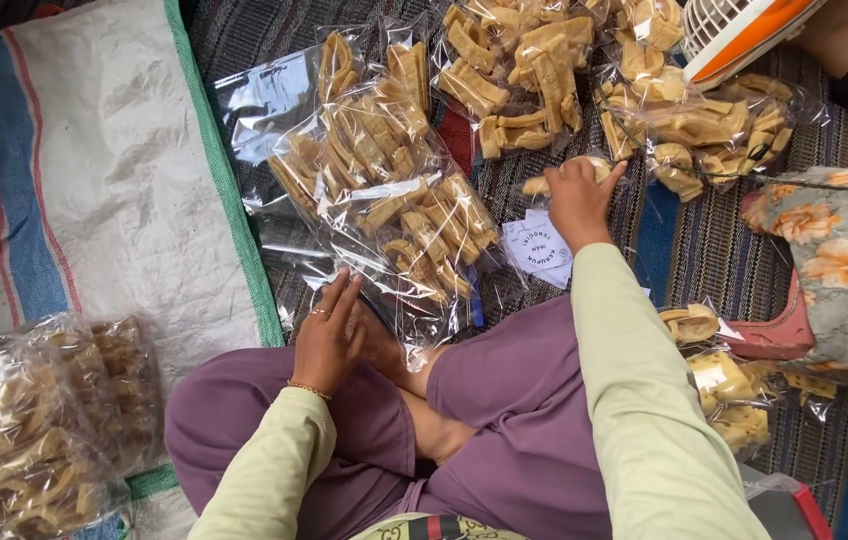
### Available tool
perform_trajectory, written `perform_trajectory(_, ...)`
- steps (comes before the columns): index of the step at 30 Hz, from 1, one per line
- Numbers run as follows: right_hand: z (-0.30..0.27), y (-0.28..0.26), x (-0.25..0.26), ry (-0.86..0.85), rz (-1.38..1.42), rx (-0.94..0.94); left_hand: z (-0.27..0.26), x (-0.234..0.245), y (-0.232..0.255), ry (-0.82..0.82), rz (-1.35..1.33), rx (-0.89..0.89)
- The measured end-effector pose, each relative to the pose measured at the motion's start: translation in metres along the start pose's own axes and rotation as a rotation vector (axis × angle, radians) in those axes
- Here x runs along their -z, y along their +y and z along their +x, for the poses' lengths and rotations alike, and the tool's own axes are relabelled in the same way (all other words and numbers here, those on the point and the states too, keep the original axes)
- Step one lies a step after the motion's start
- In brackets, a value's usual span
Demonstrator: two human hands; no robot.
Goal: Manually filling plastic bags with snacks and sealing them using a stapler.
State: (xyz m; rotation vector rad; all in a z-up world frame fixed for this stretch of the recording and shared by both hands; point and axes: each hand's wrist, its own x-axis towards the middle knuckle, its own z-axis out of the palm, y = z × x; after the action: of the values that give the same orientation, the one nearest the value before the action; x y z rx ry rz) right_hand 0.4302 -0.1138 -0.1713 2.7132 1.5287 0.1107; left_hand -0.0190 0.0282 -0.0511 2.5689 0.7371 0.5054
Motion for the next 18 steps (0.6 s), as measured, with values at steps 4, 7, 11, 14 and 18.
perform_trajectory(4,0.020,-0.015,0.049,0.158,0.155,-0.062,0.006,0.007,0.012,0.055,-0.073,-0.020)
perform_trajectory(7,0.006,-0.069,0.153,0.187,0.443,-0.036,0.016,0.015,0.039,0.078,-0.249,-0.002)
perform_trajectory(11,-0.047,-0.159,0.284,0.220,0.942,0.213,0.035,0.014,0.091,0.148,-0.641,-0.001)
perform_trajectory(14,-0.074,-0.181,0.284,0.123,1.064,0.435,0.035,0.008,0.110,0.211,-0.803,0.062)
perform_trajectory(18,-0.080,-0.178,0.309,0.010,1.269,0.551,0.032,0.009,0.100,0.229,-0.936,0.259)
